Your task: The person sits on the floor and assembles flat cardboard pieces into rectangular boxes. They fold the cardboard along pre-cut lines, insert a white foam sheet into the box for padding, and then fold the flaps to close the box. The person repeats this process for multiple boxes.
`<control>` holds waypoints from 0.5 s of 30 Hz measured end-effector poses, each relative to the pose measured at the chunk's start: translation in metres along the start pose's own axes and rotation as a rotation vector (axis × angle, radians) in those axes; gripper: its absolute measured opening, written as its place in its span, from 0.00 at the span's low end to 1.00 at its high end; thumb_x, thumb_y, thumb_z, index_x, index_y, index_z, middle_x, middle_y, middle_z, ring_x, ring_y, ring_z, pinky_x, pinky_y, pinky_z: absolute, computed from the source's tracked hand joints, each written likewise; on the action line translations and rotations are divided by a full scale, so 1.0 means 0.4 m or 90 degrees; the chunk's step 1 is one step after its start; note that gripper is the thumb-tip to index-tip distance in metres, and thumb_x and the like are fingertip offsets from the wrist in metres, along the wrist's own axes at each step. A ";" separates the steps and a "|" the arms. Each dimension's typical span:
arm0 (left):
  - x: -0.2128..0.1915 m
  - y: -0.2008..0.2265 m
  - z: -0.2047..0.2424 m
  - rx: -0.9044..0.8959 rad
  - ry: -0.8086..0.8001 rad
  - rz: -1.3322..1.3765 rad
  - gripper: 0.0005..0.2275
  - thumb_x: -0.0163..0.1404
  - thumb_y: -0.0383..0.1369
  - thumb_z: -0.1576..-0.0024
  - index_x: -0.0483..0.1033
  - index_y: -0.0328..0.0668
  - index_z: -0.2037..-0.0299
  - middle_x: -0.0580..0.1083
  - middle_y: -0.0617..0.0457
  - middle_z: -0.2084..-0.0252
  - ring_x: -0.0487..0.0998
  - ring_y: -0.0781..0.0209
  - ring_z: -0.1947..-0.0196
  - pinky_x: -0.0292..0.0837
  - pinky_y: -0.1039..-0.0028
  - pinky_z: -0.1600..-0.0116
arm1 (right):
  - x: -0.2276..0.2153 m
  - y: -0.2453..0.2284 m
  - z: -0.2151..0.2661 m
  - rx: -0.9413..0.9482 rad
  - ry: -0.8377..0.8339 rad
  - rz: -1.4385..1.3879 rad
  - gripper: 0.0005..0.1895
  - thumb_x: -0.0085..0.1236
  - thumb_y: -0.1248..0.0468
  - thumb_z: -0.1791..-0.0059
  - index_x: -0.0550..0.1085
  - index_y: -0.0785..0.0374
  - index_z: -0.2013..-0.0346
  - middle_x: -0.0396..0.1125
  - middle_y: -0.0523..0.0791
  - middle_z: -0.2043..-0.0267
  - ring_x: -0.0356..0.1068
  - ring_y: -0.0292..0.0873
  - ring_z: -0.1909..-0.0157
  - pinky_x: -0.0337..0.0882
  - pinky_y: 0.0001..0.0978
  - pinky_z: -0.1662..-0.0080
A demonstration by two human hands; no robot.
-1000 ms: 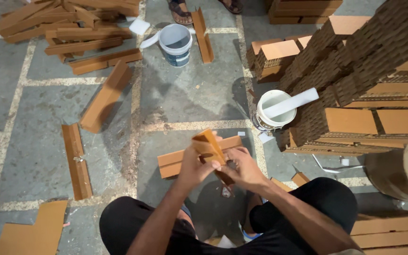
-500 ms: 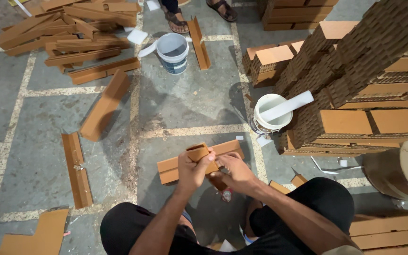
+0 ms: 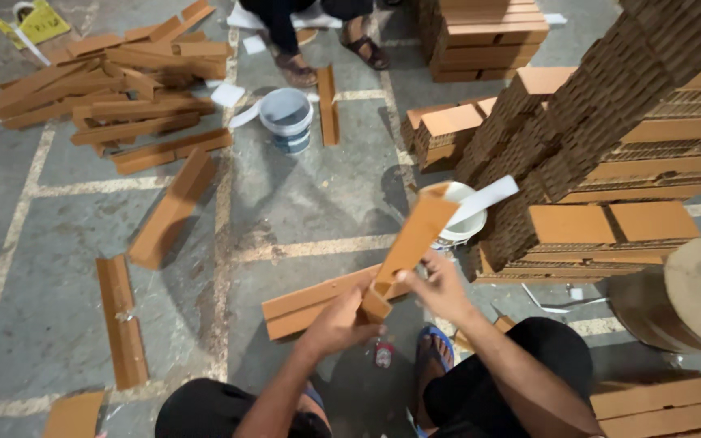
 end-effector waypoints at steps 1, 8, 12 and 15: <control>0.001 0.033 0.004 0.083 0.028 -0.011 0.37 0.63 0.37 0.53 0.62 0.44 0.30 0.77 0.43 0.48 0.80 0.51 0.51 0.75 0.64 0.47 | -0.011 0.008 0.008 -0.003 0.006 -0.027 0.12 0.61 0.67 0.49 0.76 0.65 0.52 0.75 0.42 0.54 0.71 0.36 0.50 0.71 0.31 0.46; 0.007 0.036 0.026 0.064 0.139 -0.035 0.27 0.64 0.36 0.51 0.73 0.45 0.40 0.80 0.45 0.58 0.82 0.51 0.59 0.76 0.65 0.56 | -0.022 0.023 0.018 -0.004 0.001 -0.092 0.19 0.66 0.62 0.50 0.73 0.67 0.48 0.73 0.45 0.49 0.70 0.39 0.44 0.69 0.35 0.41; 0.017 0.027 0.013 0.162 0.177 0.052 0.20 0.64 0.34 0.48 0.77 0.40 0.45 0.81 0.48 0.59 0.82 0.62 0.61 0.76 0.71 0.53 | 0.026 -0.032 0.025 -0.068 -0.081 -0.081 0.34 0.67 0.59 0.54 0.67 0.68 0.37 0.67 0.46 0.38 0.65 0.41 0.35 0.63 0.35 0.35; 0.021 -0.005 -0.008 0.222 0.189 0.173 0.17 0.60 0.32 0.44 0.77 0.37 0.46 0.80 0.52 0.60 0.77 0.71 0.60 0.75 0.74 0.55 | 0.077 -0.021 0.027 0.022 -0.138 -0.055 0.37 0.70 0.56 0.53 0.66 0.69 0.35 0.67 0.48 0.37 0.64 0.44 0.34 0.63 0.39 0.34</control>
Point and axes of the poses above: each hand's wrist, its own z-axis away from the middle knuckle, its own x-axis out of the palm, y = z × x, the point moved 8 cm from there along -z, towards the middle knuckle
